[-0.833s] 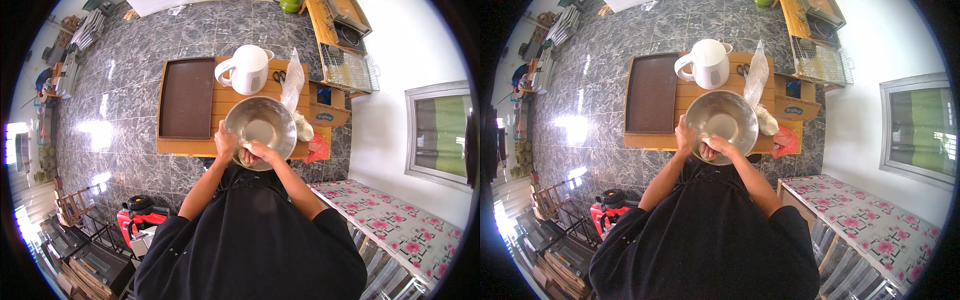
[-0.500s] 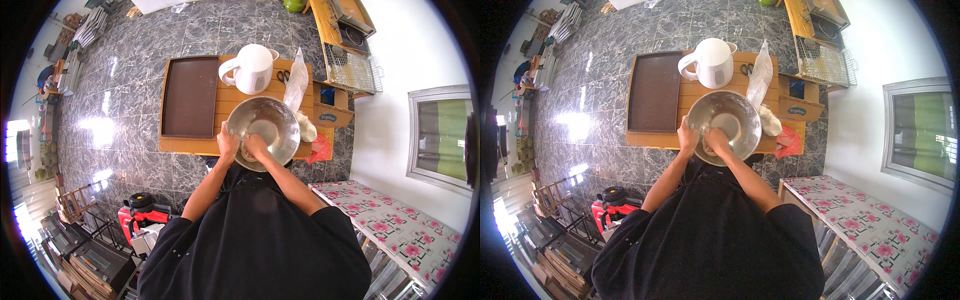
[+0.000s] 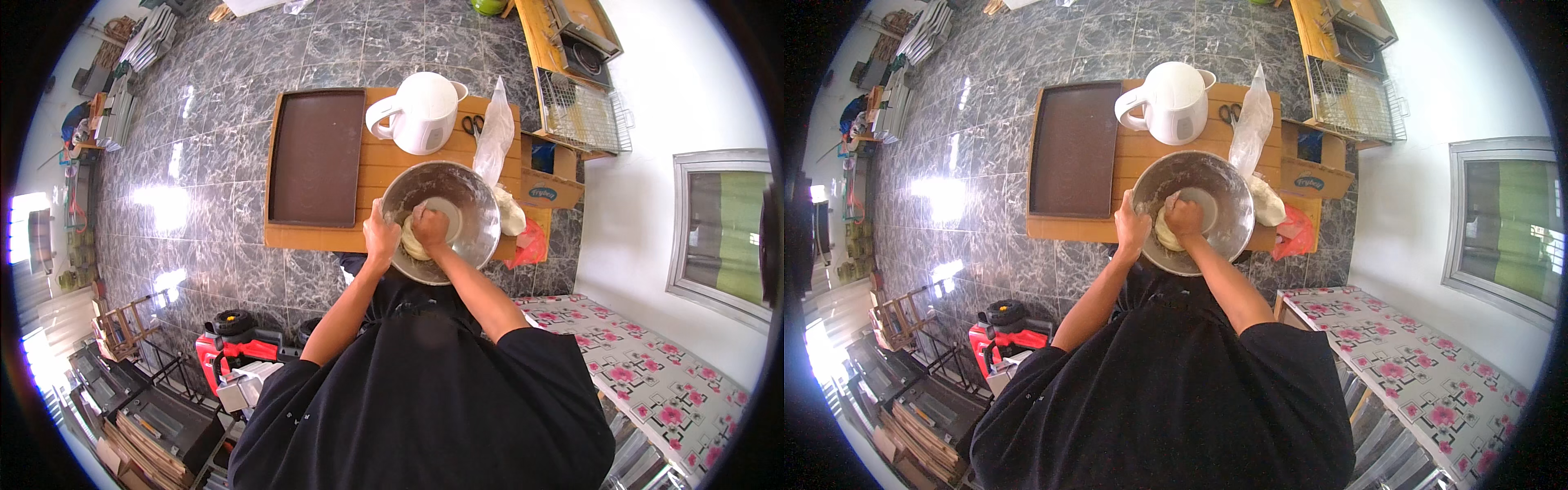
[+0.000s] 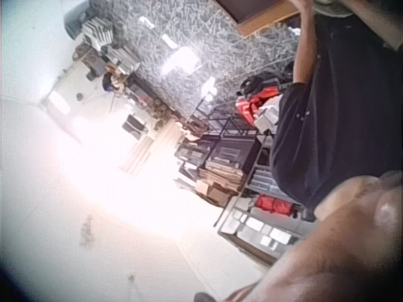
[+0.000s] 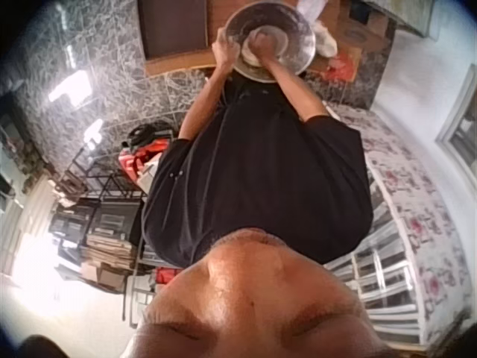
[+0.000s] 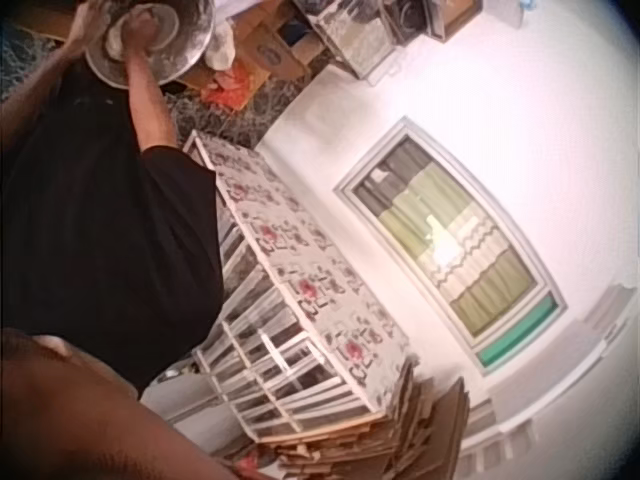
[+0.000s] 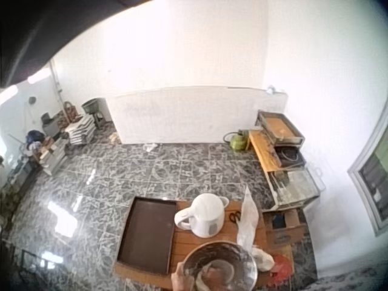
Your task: The person kneads dough inside a metal bowl by hand, repeatedly pushing and folding the mixture.
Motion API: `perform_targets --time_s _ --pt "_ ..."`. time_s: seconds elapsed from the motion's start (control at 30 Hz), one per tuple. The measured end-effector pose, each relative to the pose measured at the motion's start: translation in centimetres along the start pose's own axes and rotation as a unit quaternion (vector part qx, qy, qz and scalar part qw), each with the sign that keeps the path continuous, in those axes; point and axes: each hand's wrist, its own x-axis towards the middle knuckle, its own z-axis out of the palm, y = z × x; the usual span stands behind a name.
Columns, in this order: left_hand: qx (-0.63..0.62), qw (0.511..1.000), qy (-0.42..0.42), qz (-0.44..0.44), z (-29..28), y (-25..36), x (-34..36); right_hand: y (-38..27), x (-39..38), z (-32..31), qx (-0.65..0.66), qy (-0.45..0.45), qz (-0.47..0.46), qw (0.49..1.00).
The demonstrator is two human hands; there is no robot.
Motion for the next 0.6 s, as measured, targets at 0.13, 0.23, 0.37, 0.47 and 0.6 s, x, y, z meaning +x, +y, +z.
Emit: perform_targets --time_s 0.13,0.23,0.37,0.47,0.6 --pt "0.01 1.0 -0.005 0.003 -0.2 -0.3 -0.3 0.2 0.6 0.2 0.007 -0.004 -0.049 0.999" --pt "0.019 1.0 -0.003 -0.016 0.2 -0.2 0.1 0.1 1.0 0.0 0.004 0.004 -0.043 0.999" --pt "0.051 0.999 -0.007 0.001 0.6 -0.3 0.2 0.5 1.7 -2.0 0.083 -0.182 -0.024 0.98" --pt "0.035 0.999 0.014 0.024 0.1 -0.6 0.4 0.2 1.5 -5.2 0.132 -0.347 -0.027 0.928" --pt "0.046 0.998 -0.004 0.031 0.0 -0.7 0.6 1.1 0.7 -7.7 0.217 -0.412 -0.055 0.883"
